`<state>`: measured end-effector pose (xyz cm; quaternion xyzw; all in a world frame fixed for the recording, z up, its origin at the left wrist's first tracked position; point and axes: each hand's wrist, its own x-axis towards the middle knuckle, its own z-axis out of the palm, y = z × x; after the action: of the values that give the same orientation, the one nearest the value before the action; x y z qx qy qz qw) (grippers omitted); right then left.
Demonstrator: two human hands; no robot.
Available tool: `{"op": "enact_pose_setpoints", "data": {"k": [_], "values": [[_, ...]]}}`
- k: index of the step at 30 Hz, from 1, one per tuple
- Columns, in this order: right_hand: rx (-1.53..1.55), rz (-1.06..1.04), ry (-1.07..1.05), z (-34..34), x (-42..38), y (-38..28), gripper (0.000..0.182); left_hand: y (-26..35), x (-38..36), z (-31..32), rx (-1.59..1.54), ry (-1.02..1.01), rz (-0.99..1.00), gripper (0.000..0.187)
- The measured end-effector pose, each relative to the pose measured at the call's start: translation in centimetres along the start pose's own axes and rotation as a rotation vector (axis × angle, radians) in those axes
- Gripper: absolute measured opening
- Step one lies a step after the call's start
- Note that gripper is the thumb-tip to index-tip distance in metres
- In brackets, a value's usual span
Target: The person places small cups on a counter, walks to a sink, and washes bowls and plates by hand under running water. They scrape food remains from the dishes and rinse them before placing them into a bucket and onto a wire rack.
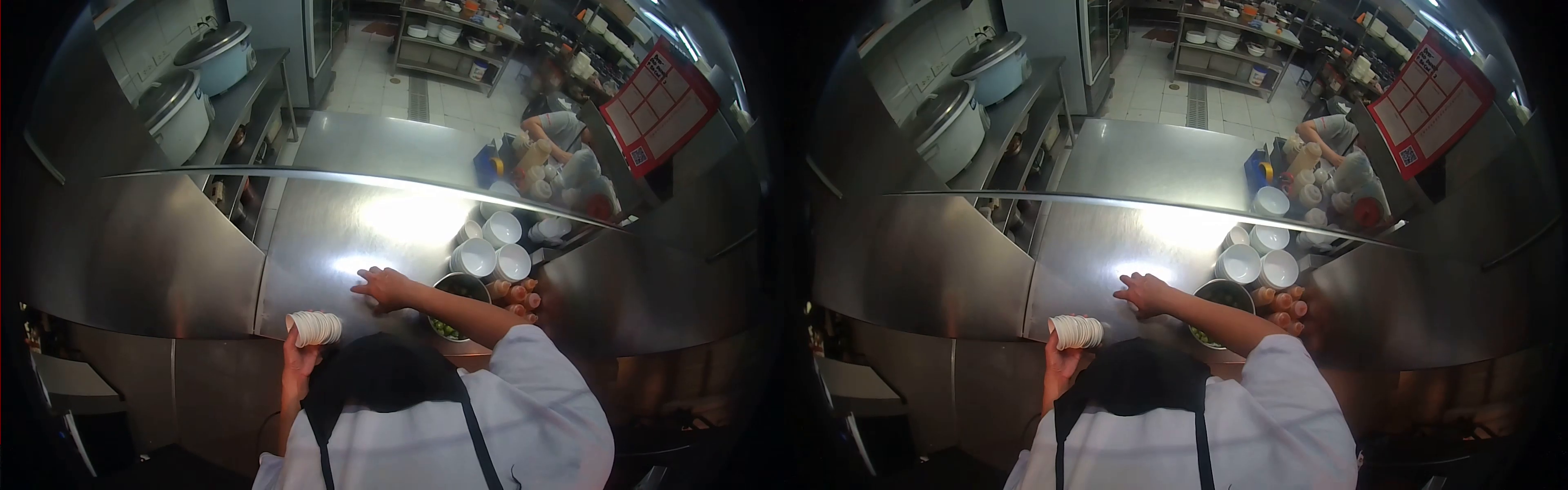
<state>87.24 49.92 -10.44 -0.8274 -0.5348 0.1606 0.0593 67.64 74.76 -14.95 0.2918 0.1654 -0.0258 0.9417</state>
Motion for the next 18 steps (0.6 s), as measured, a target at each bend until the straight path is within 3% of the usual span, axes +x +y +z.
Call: {"op": "enact_pose_setpoints", "data": {"k": [1, 5, 9, 14, 15, 17, 18], "values": [[0.001, -0.032, 0.038, 0.8, 0.2, 0.1, 0.058, -0.1, 0.0, -0.3, 0.006, -0.008, 0.007, 0.057], [-0.086, -0.027, -0.100, 1.1, 1.2, 0.5, 0.036, -0.1, -0.9, -0.9, -0.028, -0.026, 0.004, 0.057], [-0.147, 0.072, -0.090, 0.6, 2.2, 3.8, 0.036, 0.2, -2.0, 0.3, -0.088, -0.014, -0.003, 0.057], [-0.279, 0.259, -0.035, -1.3, 1.9, 12.2, 0.030, 0.3, -2.7, 1.2, -0.057, 0.009, 0.026, 0.056], [-0.385, 0.244, 0.054, -0.1, 1.8, 15.3, 0.036, 0.1, -2.7, 1.0, -0.041, 0.007, 0.032, 0.056], [-0.288, 0.344, 0.041, 0.4, 0.8, 20.5, 0.024, -0.3, -2.8, 0.4, -0.012, 0.005, 0.047, 0.058], [-0.463, 0.345, 0.081, -1.1, -0.6, 20.9, 0.019, -0.3, -2.9, 0.8, -0.017, 0.012, 0.043, 0.057]]}}
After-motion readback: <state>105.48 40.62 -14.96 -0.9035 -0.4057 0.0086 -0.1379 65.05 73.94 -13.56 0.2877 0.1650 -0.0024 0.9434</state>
